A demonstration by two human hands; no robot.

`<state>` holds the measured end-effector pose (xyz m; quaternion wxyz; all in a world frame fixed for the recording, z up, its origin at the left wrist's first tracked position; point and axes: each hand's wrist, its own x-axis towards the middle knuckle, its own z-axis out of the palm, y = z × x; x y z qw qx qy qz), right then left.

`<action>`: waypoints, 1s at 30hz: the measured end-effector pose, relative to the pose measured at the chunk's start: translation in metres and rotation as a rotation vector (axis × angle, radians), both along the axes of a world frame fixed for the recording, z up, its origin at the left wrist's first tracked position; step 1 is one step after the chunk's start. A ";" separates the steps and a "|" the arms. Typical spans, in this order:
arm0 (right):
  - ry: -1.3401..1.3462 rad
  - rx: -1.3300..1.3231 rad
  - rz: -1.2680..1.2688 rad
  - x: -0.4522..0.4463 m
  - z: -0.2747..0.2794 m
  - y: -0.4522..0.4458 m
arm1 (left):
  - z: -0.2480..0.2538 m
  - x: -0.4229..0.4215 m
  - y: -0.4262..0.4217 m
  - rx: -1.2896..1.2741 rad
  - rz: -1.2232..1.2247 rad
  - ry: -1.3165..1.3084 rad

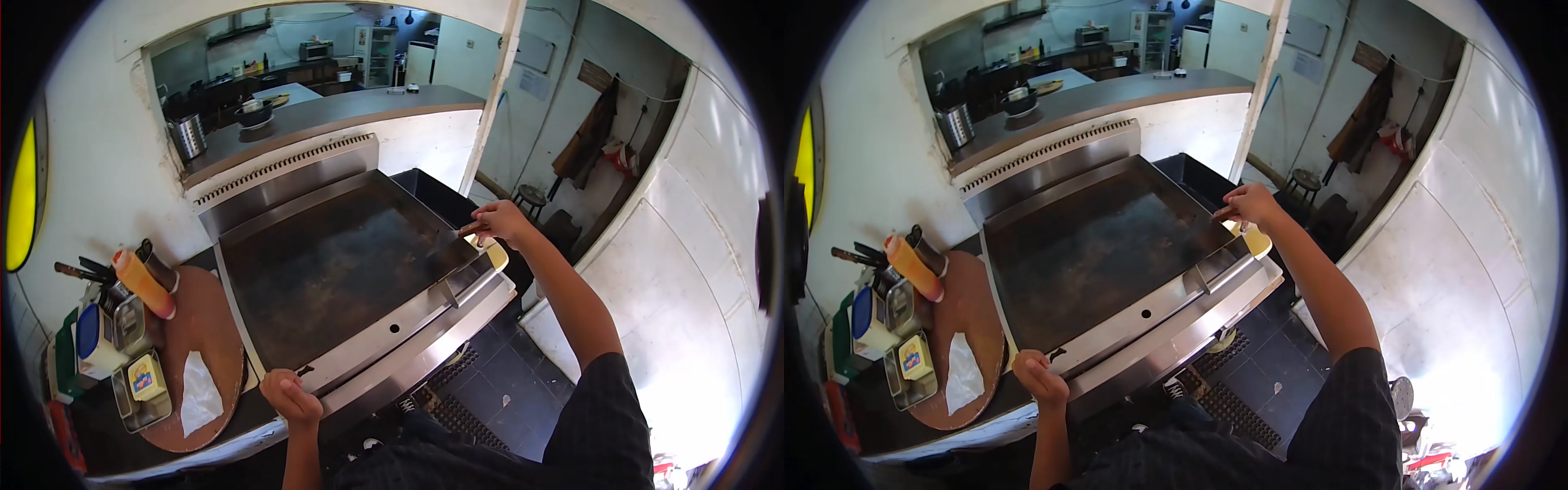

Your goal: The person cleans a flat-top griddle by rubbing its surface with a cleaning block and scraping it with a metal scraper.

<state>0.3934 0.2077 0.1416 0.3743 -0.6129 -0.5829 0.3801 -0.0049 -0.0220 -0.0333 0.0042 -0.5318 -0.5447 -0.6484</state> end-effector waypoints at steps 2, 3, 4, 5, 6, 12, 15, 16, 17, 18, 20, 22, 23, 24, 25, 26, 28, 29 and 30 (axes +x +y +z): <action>-0.138 -0.027 0.045 0.007 0.005 0.000 | 0.007 0.004 0.000 -0.083 0.029 0.216; -0.206 -0.042 0.068 0.010 0.007 0.001 | 0.010 0.005 0.002 -0.123 0.045 0.326; -0.274 -0.057 0.092 0.012 0.008 0.001 | 0.013 0.008 0.004 -0.162 0.062 0.437; -0.340 -0.075 0.115 0.015 0.009 0.001 | 0.015 0.013 0.008 -0.189 0.030 0.476; -0.408 -0.094 0.140 0.017 0.009 0.002 | 0.016 0.021 0.010 -0.218 -0.001 0.514; -0.847 -0.084 0.384 0.017 -0.003 0.009 | 0.033 0.078 0.039 -0.236 -0.303 0.564; -1.076 -0.007 0.550 0.010 -0.008 0.018 | 0.033 0.100 0.055 -0.271 -0.409 0.590; -1.115 -0.009 0.549 0.007 -0.007 0.022 | 0.029 0.106 0.060 -0.271 -0.399 0.599; -1.154 -0.013 0.549 0.003 -0.006 0.027 | 0.025 0.112 0.065 -0.273 -0.389 0.607; -1.193 -0.017 0.550 -0.001 -0.004 0.031 | 0.021 0.116 0.070 -0.274 -0.380 0.614; -1.236 -0.030 0.559 -0.005 -0.004 0.040 | 0.018 0.121 0.076 -0.285 -0.372 0.613; -1.188 -0.020 0.532 -0.006 -0.009 0.046 | 0.019 0.122 0.075 -0.330 -0.329 0.595; -1.165 -0.017 0.521 -0.008 -0.011 0.049 | 0.019 0.122 0.073 -0.355 -0.307 0.583; -1.145 -0.011 0.512 -0.011 -0.012 0.053 | 0.020 0.123 0.073 -0.379 -0.282 0.570; -1.150 -0.018 0.527 -0.016 -0.012 0.058 | 0.022 0.124 0.073 -0.392 -0.278 0.559; -1.147 -0.025 0.507 -0.023 -0.011 0.062 | 0.024 0.124 0.073 -0.436 -0.279 0.531; -1.133 -0.039 0.460 -0.037 -0.009 0.071 | 0.028 0.122 0.076 -0.521 -0.284 0.485; -1.127 -0.049 0.441 -0.042 -0.010 0.074 | 0.027 0.123 0.075 -0.568 -0.286 0.458; -1.125 -0.053 0.456 -0.045 -0.010 0.079 | 0.026 0.124 0.075 -0.580 -0.279 0.454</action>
